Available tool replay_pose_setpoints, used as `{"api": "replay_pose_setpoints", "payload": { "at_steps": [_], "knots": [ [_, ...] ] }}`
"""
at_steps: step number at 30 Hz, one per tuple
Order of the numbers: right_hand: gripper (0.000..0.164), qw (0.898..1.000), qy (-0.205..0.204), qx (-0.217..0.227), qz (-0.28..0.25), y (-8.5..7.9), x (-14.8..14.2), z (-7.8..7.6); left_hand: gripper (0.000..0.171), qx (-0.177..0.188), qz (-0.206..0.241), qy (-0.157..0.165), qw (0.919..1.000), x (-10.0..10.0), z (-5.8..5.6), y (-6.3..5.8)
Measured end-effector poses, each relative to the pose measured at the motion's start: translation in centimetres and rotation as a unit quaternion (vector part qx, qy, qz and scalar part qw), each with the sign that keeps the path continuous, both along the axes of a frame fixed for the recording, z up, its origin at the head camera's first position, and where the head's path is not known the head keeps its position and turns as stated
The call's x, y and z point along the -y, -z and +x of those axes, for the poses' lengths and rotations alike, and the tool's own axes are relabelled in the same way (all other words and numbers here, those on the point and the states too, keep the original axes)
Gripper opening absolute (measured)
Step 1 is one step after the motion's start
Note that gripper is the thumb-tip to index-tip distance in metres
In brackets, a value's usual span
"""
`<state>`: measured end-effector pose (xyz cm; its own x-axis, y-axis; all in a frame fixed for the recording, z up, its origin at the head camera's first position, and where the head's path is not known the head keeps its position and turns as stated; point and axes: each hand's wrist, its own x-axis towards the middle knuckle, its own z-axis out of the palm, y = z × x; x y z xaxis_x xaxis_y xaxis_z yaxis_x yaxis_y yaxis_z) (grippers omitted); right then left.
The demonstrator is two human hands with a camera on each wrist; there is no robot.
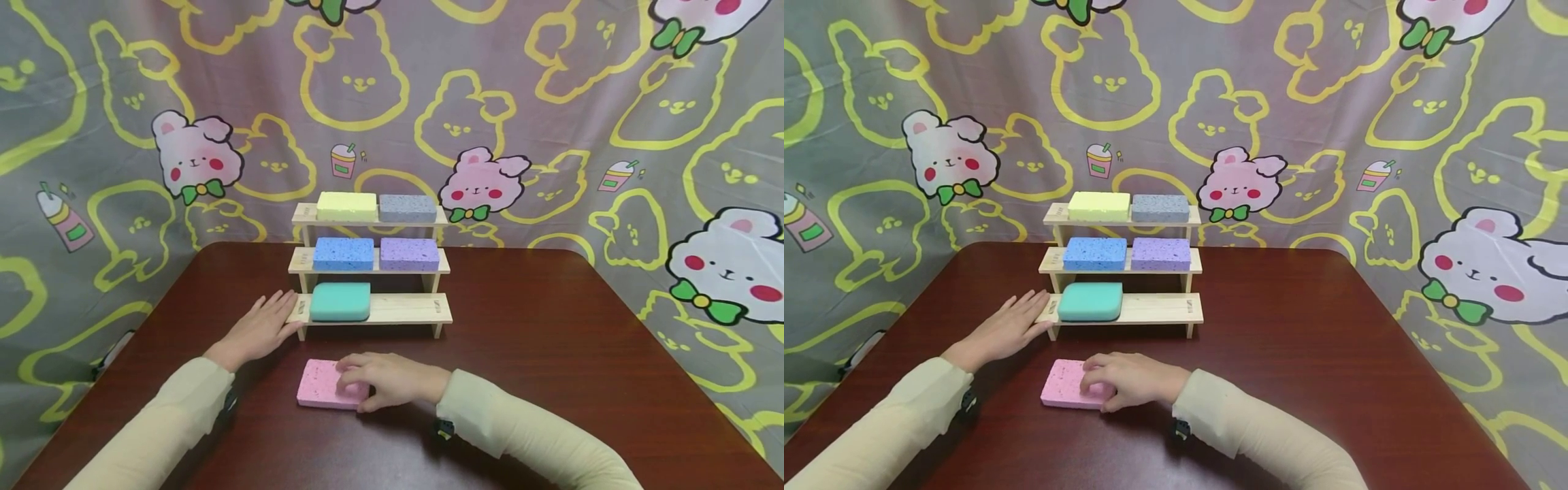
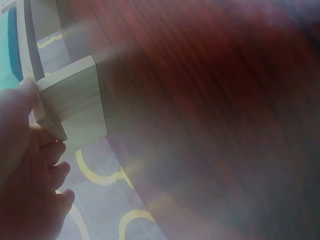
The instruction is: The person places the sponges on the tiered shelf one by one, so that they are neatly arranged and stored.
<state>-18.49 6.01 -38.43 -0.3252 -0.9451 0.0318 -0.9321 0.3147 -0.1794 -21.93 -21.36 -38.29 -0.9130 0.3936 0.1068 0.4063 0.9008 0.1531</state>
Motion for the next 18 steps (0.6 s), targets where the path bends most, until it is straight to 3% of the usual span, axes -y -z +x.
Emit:
{"api": "replay_pose_setpoints", "payload": {
  "at_steps": [10,18],
  "knots": [
    [0.05,0.998,0.004,0.052,-0.028,-1.1,-1.6,-0.6,0.064,-0.004,-0.004,0.002,1.0,0.0,-0.1,0.1],
    [0.047,0.996,-0.015,0.043,-0.081,-2.1,-3.2,-1.4,0.065,-0.007,-0.006,-0.001,1.0,-0.1,-0.1,0.1]
  ]
}}
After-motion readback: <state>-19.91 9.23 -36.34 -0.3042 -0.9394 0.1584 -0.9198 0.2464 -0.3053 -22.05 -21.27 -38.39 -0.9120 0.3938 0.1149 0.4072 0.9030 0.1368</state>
